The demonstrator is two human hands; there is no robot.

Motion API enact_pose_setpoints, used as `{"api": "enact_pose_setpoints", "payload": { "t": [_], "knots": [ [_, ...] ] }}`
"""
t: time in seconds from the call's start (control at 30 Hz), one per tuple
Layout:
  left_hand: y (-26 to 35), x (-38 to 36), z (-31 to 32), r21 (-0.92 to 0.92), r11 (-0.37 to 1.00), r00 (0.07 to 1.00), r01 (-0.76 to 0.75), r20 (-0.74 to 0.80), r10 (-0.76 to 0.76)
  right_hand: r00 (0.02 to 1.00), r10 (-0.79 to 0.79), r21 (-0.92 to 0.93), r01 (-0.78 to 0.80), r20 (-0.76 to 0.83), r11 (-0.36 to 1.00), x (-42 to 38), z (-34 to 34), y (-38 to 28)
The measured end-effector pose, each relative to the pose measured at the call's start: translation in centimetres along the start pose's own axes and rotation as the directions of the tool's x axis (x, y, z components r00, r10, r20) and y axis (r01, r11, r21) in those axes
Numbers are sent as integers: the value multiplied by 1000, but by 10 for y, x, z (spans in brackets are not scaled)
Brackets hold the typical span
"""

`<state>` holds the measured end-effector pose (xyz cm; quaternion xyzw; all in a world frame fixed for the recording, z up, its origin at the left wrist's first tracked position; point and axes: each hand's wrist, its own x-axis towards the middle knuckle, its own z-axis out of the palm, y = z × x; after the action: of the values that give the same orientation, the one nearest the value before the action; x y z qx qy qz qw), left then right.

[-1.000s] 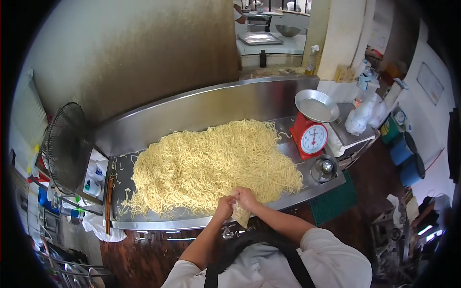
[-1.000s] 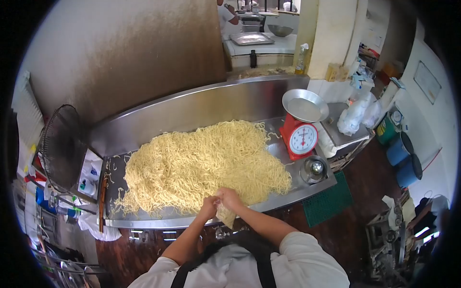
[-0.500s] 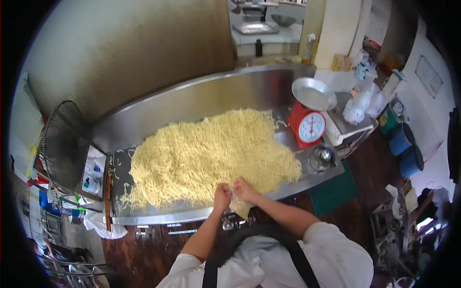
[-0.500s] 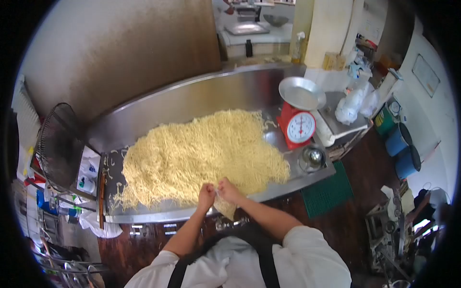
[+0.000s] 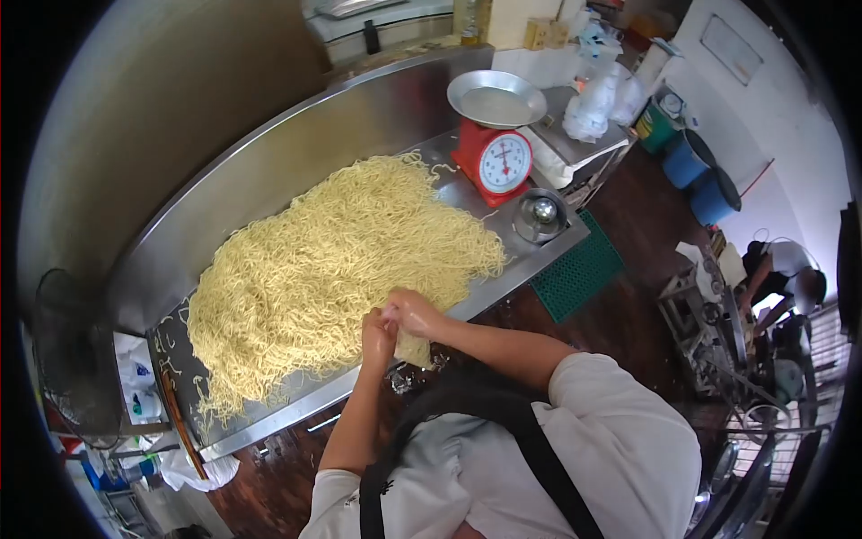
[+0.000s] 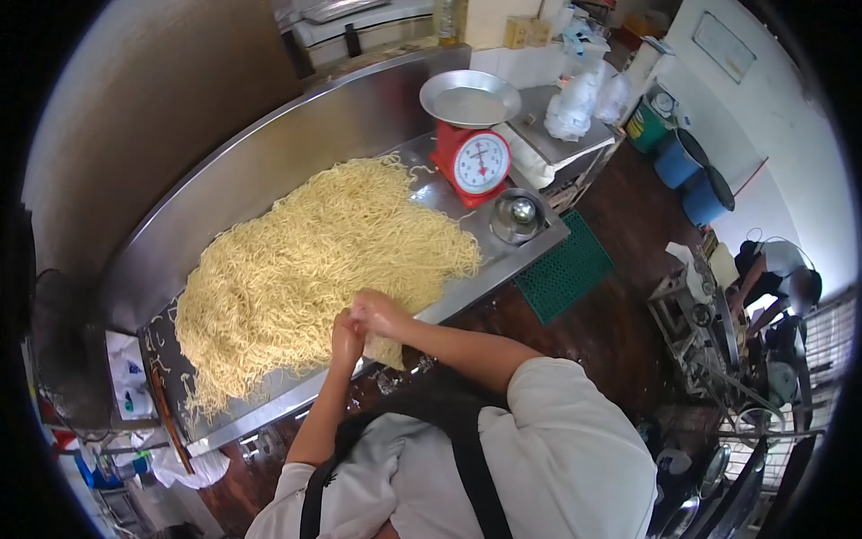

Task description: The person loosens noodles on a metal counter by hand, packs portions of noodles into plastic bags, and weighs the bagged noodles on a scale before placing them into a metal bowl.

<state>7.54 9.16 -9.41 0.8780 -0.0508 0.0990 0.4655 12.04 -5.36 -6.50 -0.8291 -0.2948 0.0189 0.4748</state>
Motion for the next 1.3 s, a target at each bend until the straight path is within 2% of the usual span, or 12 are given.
{"api": "enact_pose_setpoints", "payload": {
  "t": [0.17, 0.2, 0.3, 0.33, 0.6, 0.83, 1.0, 1.07, 1.1, 1.13, 1.2, 1.3],
  "knots": [
    [0, -2, 17, 165, 985, 999, -41, -3, 42, 998, 3, 29, -5, 61, 1000, 19, -114, 17],
    [-8, -4, 17, 193, 980, 999, 43, -21, -39, 983, -104, 9, 107, -152, 994, 23, -158, 51],
    [-15, -11, 29, 47, 956, 948, 291, -146, -281, 802, 200, -95, -303, -563, 948, 38, -360, 92],
    [-11, -13, 33, 45, 939, 929, 342, -167, -331, 691, -24, -286, -266, -722, 921, 46, -426, 146],
    [36, 0, 88, 176, 826, 798, 536, -425, -427, 650, -139, -655, -686, -747, 316, 100, -800, 373],
    [50, 9, 101, 292, 786, 779, 546, -521, -348, 834, 97, -811, -551, -543, 197, 107, -838, 356],
    [35, 0, 101, 387, 649, 738, 655, -511, -440, 645, -131, -628, -645, -753, 435, 111, -859, 348],
    [21, -7, 101, 301, 662, 698, 686, -527, -485, 369, -354, -505, -504, -859, 700, 120, -842, 273],
    [60, 7, 101, 353, 646, 713, 677, -533, -455, 312, -111, -211, -308, -944, 928, 129, -854, 282],
    [59, 6, 100, 308, 653, 688, 691, -558, -464, 318, 160, 142, -80, -934, 987, 139, -861, 288],
    [48, -11, 94, 196, 651, 595, 734, -647, -476, 338, -68, 35, 290, -939, 956, 152, -829, 243],
    [113, -26, 104, -381, 728, 307, 571, -723, -619, 620, -258, -31, 352, -741, 935, 151, -700, 147]
  ]
}}
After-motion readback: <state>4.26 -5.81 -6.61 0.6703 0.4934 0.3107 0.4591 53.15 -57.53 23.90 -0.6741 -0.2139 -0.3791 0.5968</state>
